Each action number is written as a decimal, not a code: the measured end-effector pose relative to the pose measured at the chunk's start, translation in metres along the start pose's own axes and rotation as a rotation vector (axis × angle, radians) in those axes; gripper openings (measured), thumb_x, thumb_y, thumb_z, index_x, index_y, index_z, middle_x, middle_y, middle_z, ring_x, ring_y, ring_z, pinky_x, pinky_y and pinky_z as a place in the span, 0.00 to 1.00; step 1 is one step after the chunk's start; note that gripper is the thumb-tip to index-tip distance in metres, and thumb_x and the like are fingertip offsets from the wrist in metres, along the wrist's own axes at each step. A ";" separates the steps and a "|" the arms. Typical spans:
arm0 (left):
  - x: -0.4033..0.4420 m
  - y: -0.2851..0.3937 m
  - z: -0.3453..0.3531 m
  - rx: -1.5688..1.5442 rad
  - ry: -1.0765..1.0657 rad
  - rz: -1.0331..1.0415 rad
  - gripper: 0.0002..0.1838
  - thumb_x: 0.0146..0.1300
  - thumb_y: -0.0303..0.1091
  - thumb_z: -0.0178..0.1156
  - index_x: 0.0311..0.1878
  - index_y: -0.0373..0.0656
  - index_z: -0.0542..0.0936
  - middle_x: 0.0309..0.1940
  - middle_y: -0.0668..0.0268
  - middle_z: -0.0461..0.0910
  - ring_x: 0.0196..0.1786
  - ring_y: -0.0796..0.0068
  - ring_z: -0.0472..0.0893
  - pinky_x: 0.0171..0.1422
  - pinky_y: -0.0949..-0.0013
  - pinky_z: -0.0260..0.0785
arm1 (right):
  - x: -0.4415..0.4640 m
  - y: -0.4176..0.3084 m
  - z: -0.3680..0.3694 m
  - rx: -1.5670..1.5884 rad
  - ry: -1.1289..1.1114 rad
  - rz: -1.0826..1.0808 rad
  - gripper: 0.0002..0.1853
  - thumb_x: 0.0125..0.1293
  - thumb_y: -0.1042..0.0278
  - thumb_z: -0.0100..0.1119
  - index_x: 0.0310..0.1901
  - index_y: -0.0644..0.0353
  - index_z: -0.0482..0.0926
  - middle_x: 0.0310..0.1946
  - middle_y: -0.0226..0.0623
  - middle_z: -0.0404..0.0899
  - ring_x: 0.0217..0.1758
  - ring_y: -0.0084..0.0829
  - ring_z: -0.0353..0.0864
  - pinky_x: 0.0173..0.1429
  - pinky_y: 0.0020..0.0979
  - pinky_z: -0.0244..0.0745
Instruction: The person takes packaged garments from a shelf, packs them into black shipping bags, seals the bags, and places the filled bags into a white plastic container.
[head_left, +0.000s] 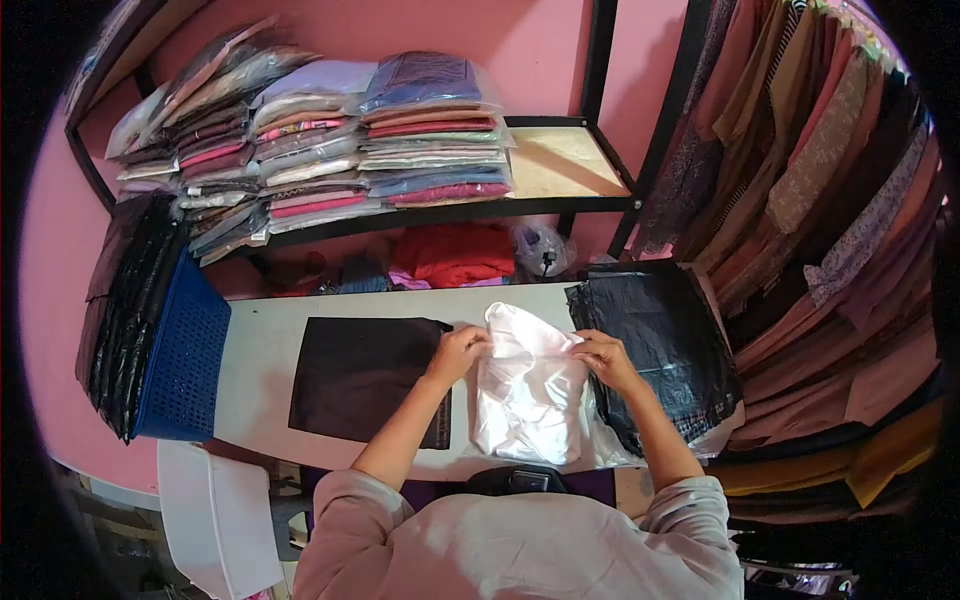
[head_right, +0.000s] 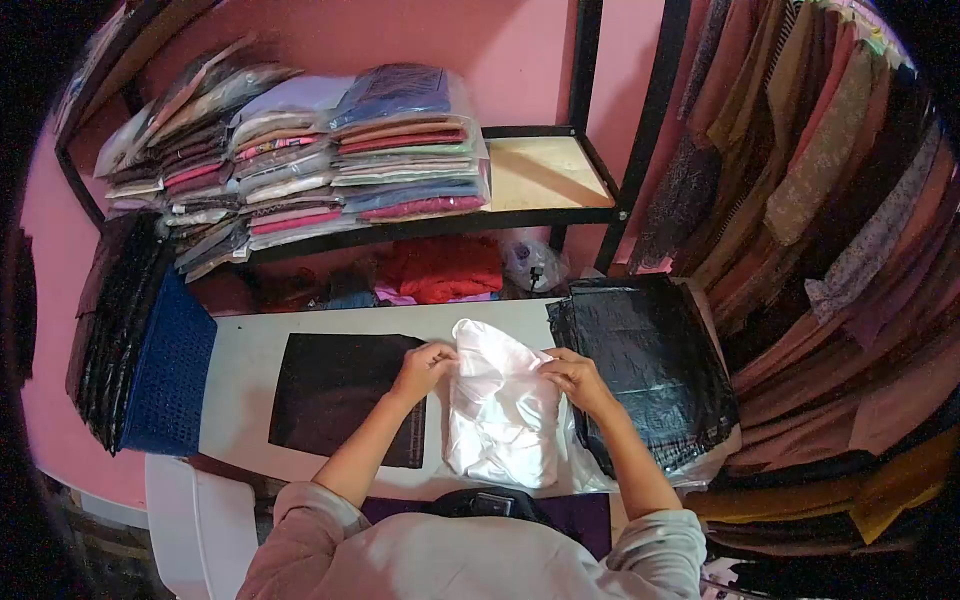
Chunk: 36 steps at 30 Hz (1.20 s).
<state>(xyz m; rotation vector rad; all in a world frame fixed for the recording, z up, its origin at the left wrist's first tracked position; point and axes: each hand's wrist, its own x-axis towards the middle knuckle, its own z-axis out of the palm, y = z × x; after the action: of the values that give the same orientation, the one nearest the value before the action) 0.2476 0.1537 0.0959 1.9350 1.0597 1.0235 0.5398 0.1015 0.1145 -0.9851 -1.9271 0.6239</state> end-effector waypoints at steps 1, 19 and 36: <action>0.000 0.000 -0.001 -0.011 0.085 -0.024 0.08 0.48 0.26 0.63 0.31 0.37 0.76 0.24 0.64 0.76 0.28 0.72 0.77 0.34 0.73 0.68 | -0.001 0.001 -0.005 0.030 -0.039 0.049 0.06 0.51 0.78 0.59 0.33 0.62 0.78 0.38 0.38 0.76 0.39 0.33 0.77 0.40 0.28 0.71; 0.079 0.128 -0.100 0.855 0.029 0.643 0.05 0.50 0.33 0.59 0.30 0.49 0.73 0.18 0.74 0.70 0.28 0.74 0.71 0.56 0.59 0.54 | 0.099 -0.091 -0.112 -0.549 -0.056 -0.250 0.08 0.48 0.74 0.62 0.23 0.66 0.72 0.28 0.36 0.70 0.30 0.35 0.73 0.32 0.31 0.69; -0.047 0.050 -0.030 0.673 -0.273 0.462 0.09 0.43 0.41 0.64 0.20 0.49 0.76 0.30 0.73 0.74 0.39 0.72 0.70 0.54 0.56 0.50 | -0.053 -0.047 -0.040 -0.253 -0.307 -0.061 0.06 0.52 0.69 0.60 0.30 0.61 0.77 0.33 0.40 0.79 0.35 0.38 0.78 0.39 0.33 0.74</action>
<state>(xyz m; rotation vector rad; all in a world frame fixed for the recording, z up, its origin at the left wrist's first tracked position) 0.2213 0.0970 0.1375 2.8688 0.8812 0.6274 0.5725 0.0330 0.1435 -1.0265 -2.3432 0.5277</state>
